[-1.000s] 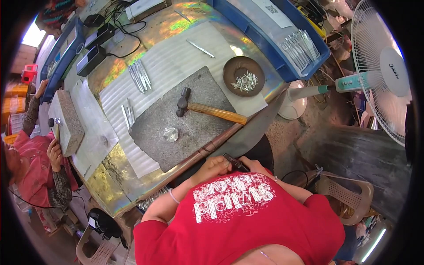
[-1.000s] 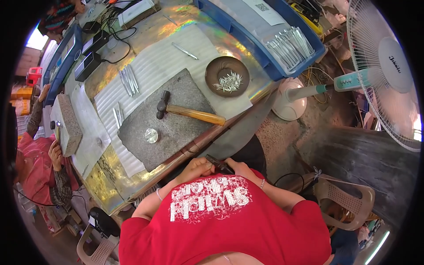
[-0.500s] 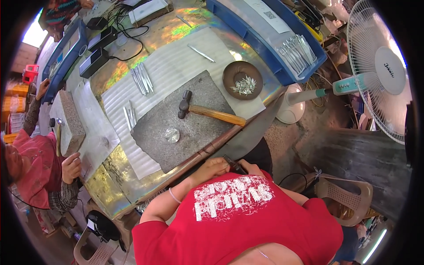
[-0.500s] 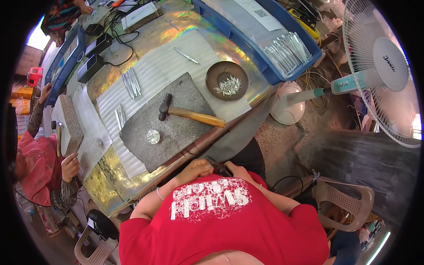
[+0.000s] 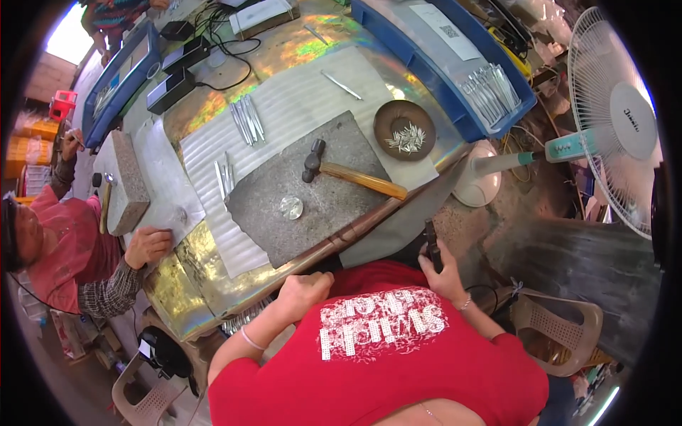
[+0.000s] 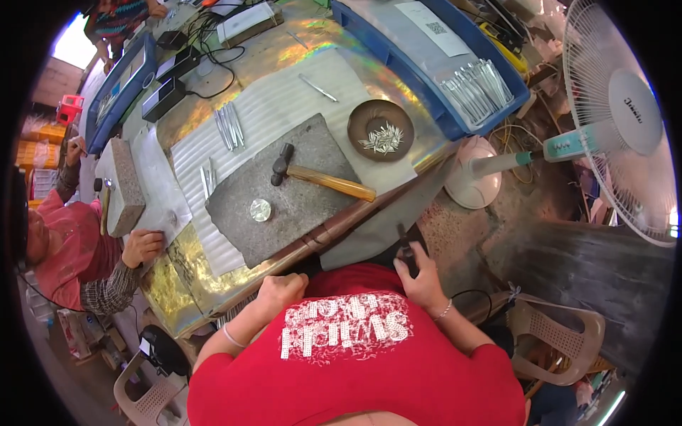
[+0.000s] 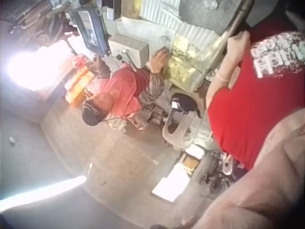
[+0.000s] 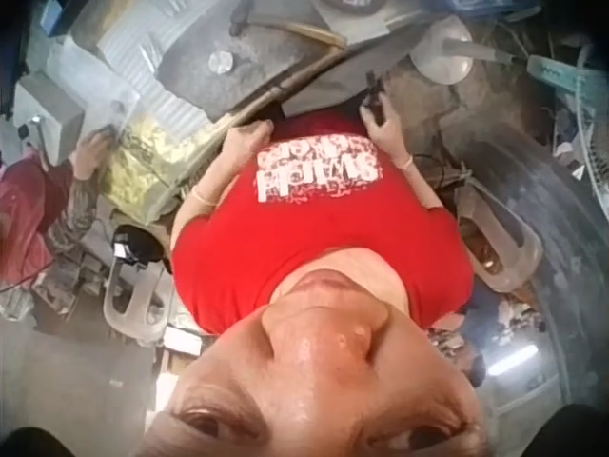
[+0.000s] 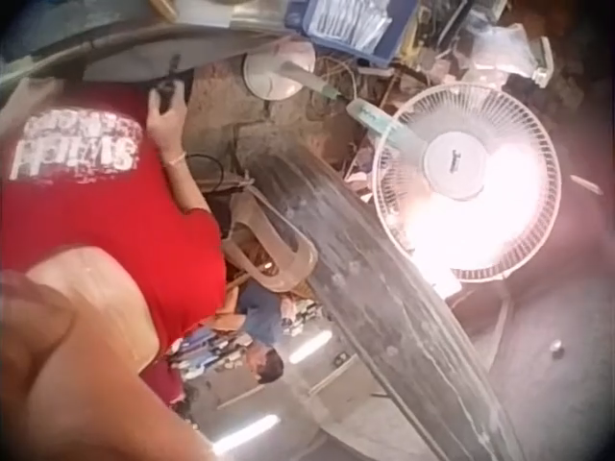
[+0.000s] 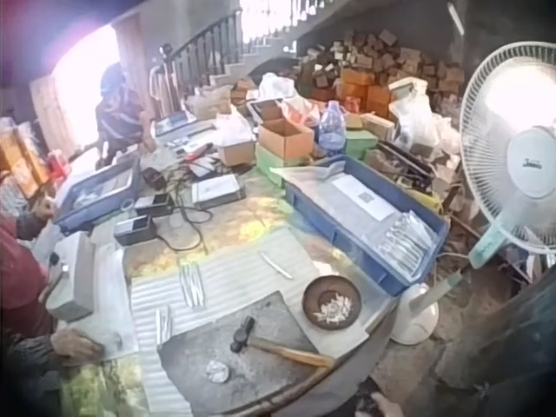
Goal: Hammering metal components or pins into tubes on a metal block at a workbench.
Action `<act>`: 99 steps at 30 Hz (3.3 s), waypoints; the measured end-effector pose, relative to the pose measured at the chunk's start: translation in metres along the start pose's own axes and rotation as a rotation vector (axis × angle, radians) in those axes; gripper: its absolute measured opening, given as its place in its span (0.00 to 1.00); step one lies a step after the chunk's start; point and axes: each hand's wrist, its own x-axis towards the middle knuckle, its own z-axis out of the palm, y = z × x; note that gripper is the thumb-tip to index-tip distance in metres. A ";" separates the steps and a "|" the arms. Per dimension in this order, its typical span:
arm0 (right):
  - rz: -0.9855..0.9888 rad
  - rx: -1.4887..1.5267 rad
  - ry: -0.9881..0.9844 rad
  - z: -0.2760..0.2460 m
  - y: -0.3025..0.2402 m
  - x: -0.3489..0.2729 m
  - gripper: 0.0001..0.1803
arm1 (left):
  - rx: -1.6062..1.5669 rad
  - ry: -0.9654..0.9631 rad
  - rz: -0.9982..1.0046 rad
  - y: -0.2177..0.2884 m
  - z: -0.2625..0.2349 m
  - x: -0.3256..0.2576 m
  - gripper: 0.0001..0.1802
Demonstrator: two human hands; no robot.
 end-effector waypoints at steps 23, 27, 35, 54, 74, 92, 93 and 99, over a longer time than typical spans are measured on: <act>-0.601 -1.017 0.351 0.036 -0.141 0.325 0.26 | -0.565 0.494 -0.161 0.001 -0.093 0.025 0.06; -0.576 -0.512 -0.143 0.038 -0.166 0.194 0.22 | -0.702 0.577 -0.322 0.000 -0.101 0.023 0.09; -0.500 -0.682 -0.358 0.055 -0.147 0.152 0.20 | -0.771 1.043 -0.128 -0.001 -0.115 0.059 0.06; -0.340 -0.631 -0.034 -0.006 -0.075 0.232 0.08 | 0.057 0.742 -0.520 -0.003 -0.118 0.012 0.13; 0.116 0.305 -0.186 -0.032 -0.087 0.251 0.02 | -1.078 0.708 -0.711 -0.004 -0.126 0.004 0.06; 0.090 0.545 -0.137 -0.018 -0.094 0.231 0.07 | -1.523 0.532 -0.530 -0.002 -0.108 0.049 0.14; 0.091 0.544 -0.140 -0.017 -0.098 0.227 0.07 | -1.524 0.525 -0.519 -0.002 -0.107 0.049 0.13; 0.077 0.552 -0.169 -0.002 -0.117 0.206 0.08 | -1.554 0.506 -0.504 0.001 -0.105 0.053 0.12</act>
